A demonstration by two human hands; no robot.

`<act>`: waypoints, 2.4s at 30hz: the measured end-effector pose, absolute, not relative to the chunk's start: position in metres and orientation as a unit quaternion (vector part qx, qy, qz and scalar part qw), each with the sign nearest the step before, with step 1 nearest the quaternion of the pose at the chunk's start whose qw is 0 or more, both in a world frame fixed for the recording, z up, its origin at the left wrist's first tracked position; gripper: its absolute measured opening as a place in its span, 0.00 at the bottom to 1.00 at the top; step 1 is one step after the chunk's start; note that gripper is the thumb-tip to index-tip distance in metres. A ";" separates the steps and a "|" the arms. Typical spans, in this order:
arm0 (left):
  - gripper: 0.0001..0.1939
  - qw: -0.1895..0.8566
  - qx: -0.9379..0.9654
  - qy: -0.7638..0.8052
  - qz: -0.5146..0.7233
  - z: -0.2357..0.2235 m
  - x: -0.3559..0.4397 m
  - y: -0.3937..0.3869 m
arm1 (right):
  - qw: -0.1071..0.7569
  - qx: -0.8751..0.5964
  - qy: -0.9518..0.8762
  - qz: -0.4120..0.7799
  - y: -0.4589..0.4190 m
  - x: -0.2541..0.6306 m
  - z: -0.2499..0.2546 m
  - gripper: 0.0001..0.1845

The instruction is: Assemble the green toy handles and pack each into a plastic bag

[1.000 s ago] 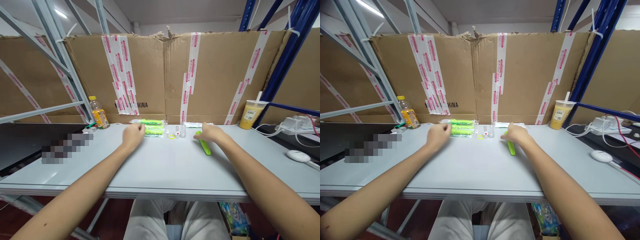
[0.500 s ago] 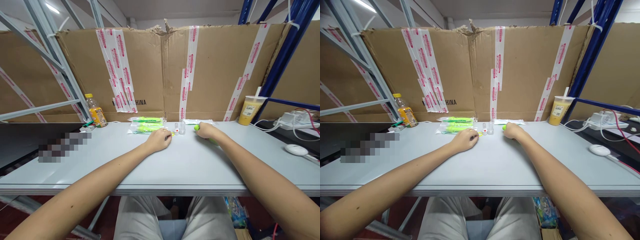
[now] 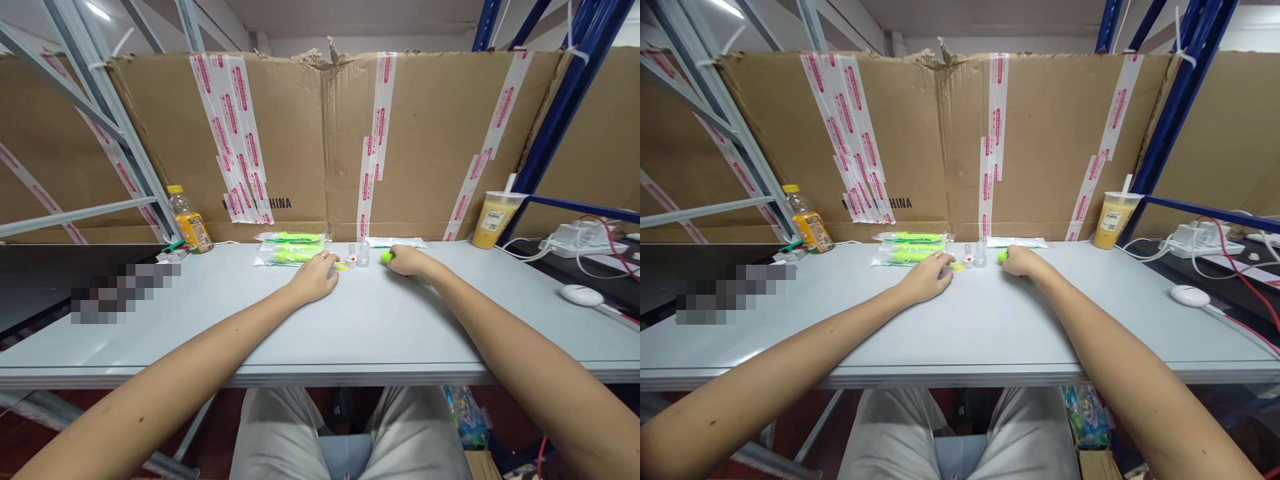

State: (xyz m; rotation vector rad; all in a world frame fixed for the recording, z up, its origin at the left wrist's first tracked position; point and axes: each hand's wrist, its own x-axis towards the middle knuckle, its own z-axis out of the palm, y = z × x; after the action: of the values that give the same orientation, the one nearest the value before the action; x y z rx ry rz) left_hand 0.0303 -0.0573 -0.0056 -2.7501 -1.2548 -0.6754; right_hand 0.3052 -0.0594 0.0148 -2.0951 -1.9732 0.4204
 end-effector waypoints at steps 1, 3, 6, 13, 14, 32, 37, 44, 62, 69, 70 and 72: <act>0.18 0.023 -0.890 -0.402 -0.213 -0.006 0.031 -0.056 | 0.116 -0.715 -0.675 0.142 -0.059 0.305 0.014 0.13; 0.15 0.014 -0.899 -0.387 -0.204 -0.006 0.031 -0.054 | 0.118 -0.714 -0.676 0.139 -0.059 0.304 0.014 0.12; 0.11 -0.027 -0.905 -0.366 -0.213 -0.007 0.032 -0.049 | 0.113 -0.706 -0.682 0.153 -0.063 0.304 0.018 0.12; 0.07 -0.079 -0.895 -0.364 -0.246 -0.009 0.030 -0.044 | 0.085 -0.569 -0.739 0.351 -0.090 0.299 0.036 0.16; 0.07 -0.077 -0.898 -0.353 -0.251 -0.009 0.029 -0.044 | 0.088 -0.548 -0.748 0.364 -0.093 0.295 0.037 0.17; 0.22 -0.475 -0.745 -0.293 -0.365 -0.002 0.034 -0.059 | 0.232 -0.398 -0.820 0.339 -0.107 0.240 0.023 0.26; 0.22 -0.483 -0.737 -0.275 -0.384 -0.003 0.036 -0.058 | 0.226 -0.408 -0.826 0.316 -0.107 0.238 0.023 0.26; 0.24 -0.546 -0.696 -0.269 -0.382 0.000 0.036 -0.062 | 0.246 -0.399 -0.822 0.324 -0.105 0.239 0.021 0.26; 0.16 -0.538 -0.669 -0.299 -0.417 0.012 0.037 -0.068 | 0.247 -0.542 -0.793 0.129 -0.101 0.226 0.017 0.18; 0.15 -0.566 -0.639 -0.302 -0.424 0.018 0.047 -0.074 | 0.226 -0.632 -0.728 0.139 -0.098 0.221 0.025 0.18; 0.15 -0.581 -0.631 -0.302 -0.416 0.020 0.047 -0.075 | 0.217 -0.639 -0.724 0.142 -0.098 0.221 0.026 0.18; 0.15 -0.615 -0.614 -0.297 -0.394 0.025 0.046 -0.078 | 0.203 -0.648 -0.720 0.144 -0.098 0.222 0.027 0.19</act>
State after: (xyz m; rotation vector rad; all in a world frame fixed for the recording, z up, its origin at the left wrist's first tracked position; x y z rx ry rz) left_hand 0.0460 -0.0784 0.0247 -3.4820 -1.6859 -2.2343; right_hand 0.2218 -0.0977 0.0271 -1.8088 -2.0098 0.4007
